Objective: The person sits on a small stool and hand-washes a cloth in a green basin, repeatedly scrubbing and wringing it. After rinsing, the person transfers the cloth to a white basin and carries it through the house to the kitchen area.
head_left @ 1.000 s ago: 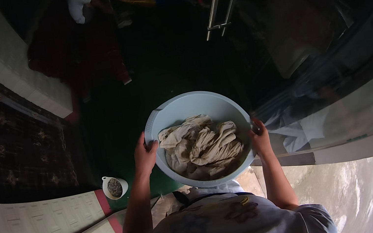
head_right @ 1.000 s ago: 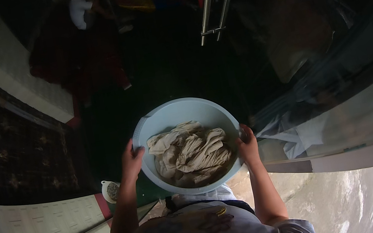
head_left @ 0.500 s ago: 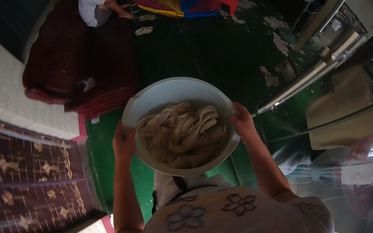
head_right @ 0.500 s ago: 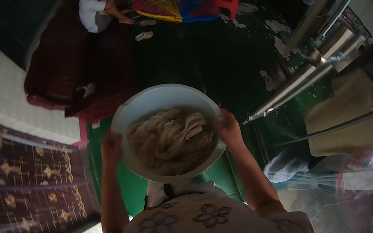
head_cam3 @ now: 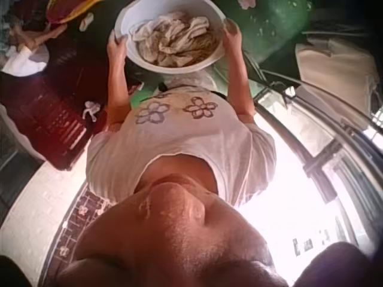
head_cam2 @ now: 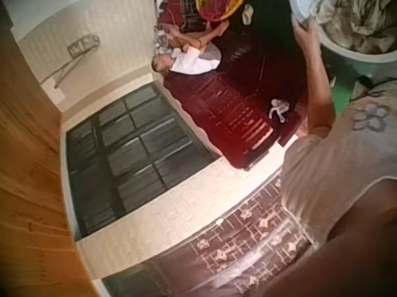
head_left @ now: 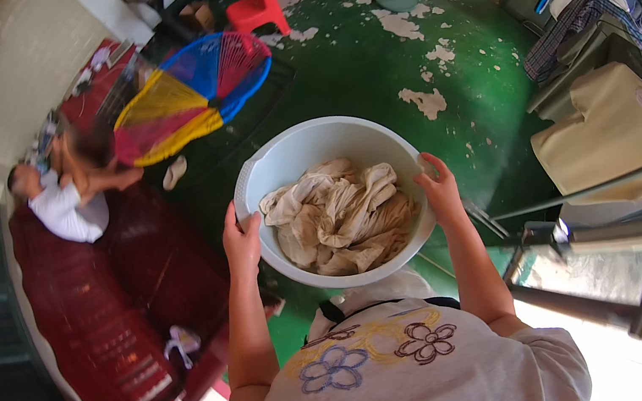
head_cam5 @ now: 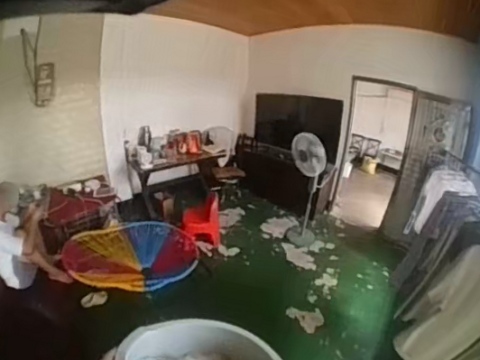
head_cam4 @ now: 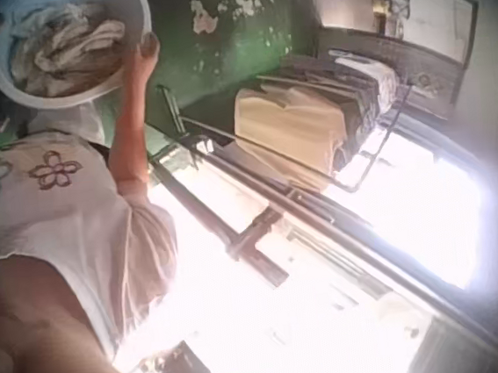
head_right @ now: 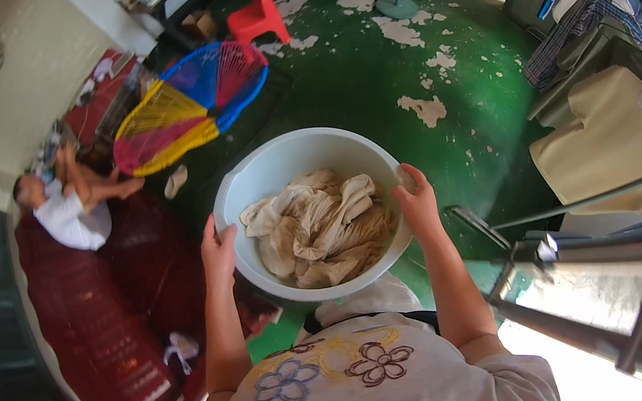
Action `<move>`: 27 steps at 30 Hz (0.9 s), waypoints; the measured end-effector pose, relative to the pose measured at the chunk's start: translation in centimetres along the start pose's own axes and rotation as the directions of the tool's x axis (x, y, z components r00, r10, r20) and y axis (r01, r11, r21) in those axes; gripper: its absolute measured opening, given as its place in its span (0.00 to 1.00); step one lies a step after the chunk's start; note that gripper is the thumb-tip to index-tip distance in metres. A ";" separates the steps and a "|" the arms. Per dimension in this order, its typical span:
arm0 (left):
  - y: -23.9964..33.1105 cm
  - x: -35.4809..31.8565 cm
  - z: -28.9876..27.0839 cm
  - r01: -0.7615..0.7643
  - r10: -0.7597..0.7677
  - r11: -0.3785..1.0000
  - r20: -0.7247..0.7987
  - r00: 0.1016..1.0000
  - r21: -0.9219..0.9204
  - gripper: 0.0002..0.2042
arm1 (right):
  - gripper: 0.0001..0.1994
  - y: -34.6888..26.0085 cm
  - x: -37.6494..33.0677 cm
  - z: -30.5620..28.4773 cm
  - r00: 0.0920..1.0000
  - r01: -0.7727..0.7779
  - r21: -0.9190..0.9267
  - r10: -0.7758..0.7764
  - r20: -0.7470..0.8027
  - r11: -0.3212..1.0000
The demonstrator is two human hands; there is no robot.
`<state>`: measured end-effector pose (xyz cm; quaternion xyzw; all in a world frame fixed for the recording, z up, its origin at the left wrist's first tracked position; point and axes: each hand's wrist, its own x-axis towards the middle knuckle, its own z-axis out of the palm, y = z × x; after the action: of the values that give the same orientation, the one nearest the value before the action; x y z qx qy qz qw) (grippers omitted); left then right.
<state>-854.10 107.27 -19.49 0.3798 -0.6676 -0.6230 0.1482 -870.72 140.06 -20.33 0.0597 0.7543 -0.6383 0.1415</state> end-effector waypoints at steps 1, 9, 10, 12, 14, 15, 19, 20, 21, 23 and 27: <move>1.1 3.0 2.1 -0.024 0.024 1.000 0.040 0.999 -0.002 0.29 | 0.26 0.3 3.0 -0.3 0.999 0.028 -0.004 -0.028 -0.040 1.000; 8.8 23.8 13.2 -0.062 0.057 0.998 0.188 0.980 0.021 0.28 | 0.27 -6.1 20.4 1.5 0.984 0.000 0.053 0.009 -0.176 0.999; 9.9 24.8 15.7 -0.051 0.044 0.998 0.220 0.975 0.024 0.27 | 0.27 -5.5 22.5 0.4 0.984 -0.028 0.067 0.039 -0.173 0.997; 11.5 28.0 20.8 -0.060 0.043 0.997 0.295 0.954 0.049 0.25 | 0.28 -5.8 26.6 -2.6 0.979 -0.069 0.043 0.076 -0.187 0.997; 12.9 32.6 26.9 -0.085 0.057 0.994 0.347 0.936 0.065 0.25 | 0.28 -6.1 31.2 -4.7 0.962 -0.117 0.058 0.128 -0.242 0.991; 13.6 34.8 30.4 -0.092 0.060 0.994 0.382 0.922 0.065 0.25 | 0.28 -6.3 33.7 -5.9 0.952 -0.105 0.049 0.115 -0.282 0.993; 13.2 44.1 44.5 -0.229 0.142 0.968 0.523 0.840 0.105 0.28 | 0.29 -4.4 41.5 -10.9 0.867 -0.017 0.029 0.029 -0.497 0.999; 14.9 45.3 48.9 -0.216 0.125 0.972 0.577 0.807 0.092 0.28 | 0.29 -4.2 43.4 -12.9 0.837 0.000 0.019 0.010 -0.548 1.000; 14.8 47.2 53.1 -0.269 0.178 0.960 0.589 0.788 0.070 0.28 | 0.30 -4.8 45.5 -14.8 0.819 -0.017 0.115 0.079 -0.568 0.993; 16.9 47.6 63.4 -0.348 0.218 0.934 0.651 0.727 0.076 0.29 | 0.30 -7.1 48.9 -21.2 0.780 -0.093 0.208 0.201 -0.593 0.974; 21.3 51.1 79.8 -0.383 0.232 0.923 0.768 0.597 0.019 0.27 | 0.29 -7.6 56.6 -28.1 0.661 -0.064 0.247 0.226 -0.715 0.967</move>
<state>-948.62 127.93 -27.82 -0.0223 -0.7774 -0.6245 -0.0715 -930.57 161.06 -25.42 0.3863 0.6713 -0.6187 -0.1313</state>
